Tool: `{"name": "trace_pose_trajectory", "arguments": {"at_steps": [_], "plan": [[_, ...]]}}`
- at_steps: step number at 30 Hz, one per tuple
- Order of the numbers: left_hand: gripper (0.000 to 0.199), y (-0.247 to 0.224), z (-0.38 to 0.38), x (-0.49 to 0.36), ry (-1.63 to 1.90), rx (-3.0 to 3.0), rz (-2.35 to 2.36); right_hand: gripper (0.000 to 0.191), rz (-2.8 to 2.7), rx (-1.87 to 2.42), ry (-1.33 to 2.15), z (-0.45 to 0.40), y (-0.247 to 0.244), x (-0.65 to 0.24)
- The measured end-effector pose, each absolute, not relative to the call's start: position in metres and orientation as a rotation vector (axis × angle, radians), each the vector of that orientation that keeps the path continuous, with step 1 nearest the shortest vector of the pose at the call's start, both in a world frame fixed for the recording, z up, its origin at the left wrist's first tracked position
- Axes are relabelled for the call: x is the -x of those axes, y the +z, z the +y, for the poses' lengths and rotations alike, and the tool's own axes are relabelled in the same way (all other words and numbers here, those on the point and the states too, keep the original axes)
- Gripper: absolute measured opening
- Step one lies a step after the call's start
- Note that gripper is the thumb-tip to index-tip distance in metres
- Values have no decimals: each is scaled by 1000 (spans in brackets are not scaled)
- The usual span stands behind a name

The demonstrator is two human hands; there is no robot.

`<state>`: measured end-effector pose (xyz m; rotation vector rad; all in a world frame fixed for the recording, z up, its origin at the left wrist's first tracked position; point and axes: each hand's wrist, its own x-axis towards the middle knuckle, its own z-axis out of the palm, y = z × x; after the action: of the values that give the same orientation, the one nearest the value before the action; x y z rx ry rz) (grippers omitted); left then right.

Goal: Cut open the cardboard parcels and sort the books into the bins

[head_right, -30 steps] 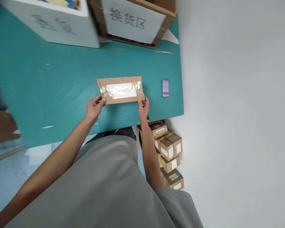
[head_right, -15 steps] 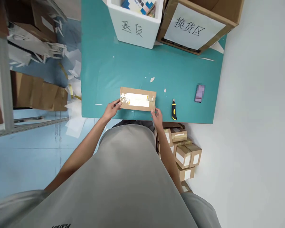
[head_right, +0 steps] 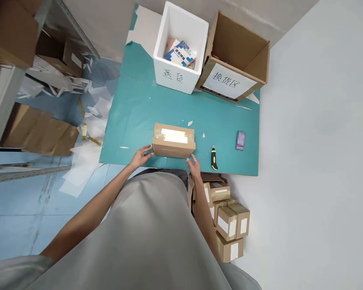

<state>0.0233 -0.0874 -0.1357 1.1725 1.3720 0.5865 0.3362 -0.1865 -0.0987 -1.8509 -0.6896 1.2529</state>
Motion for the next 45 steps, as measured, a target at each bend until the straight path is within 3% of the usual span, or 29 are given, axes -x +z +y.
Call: {"name": "trace_pose_trajectory", "arguments": {"at_steps": [8,17,30,38,45], "plan": [[62,-131,-89,11,634,-1174,1413,75,-876,1906,1200,-191,-90,-328],[47,-142,-114,14,549,-1113,1419,67,-690,1998,1182,-215,-101,-305],[43,-74,-98,14,729,-1253,1605,54,-785,1929,905,-173,-52,-302],[44,-117,-107,29,682,-1186,1557,54,-804,1975,944,-190,-85,-313],[51,-149,-128,29,543,-1323,1436,60,-843,2014,1262,-210,-105,-298]]}}
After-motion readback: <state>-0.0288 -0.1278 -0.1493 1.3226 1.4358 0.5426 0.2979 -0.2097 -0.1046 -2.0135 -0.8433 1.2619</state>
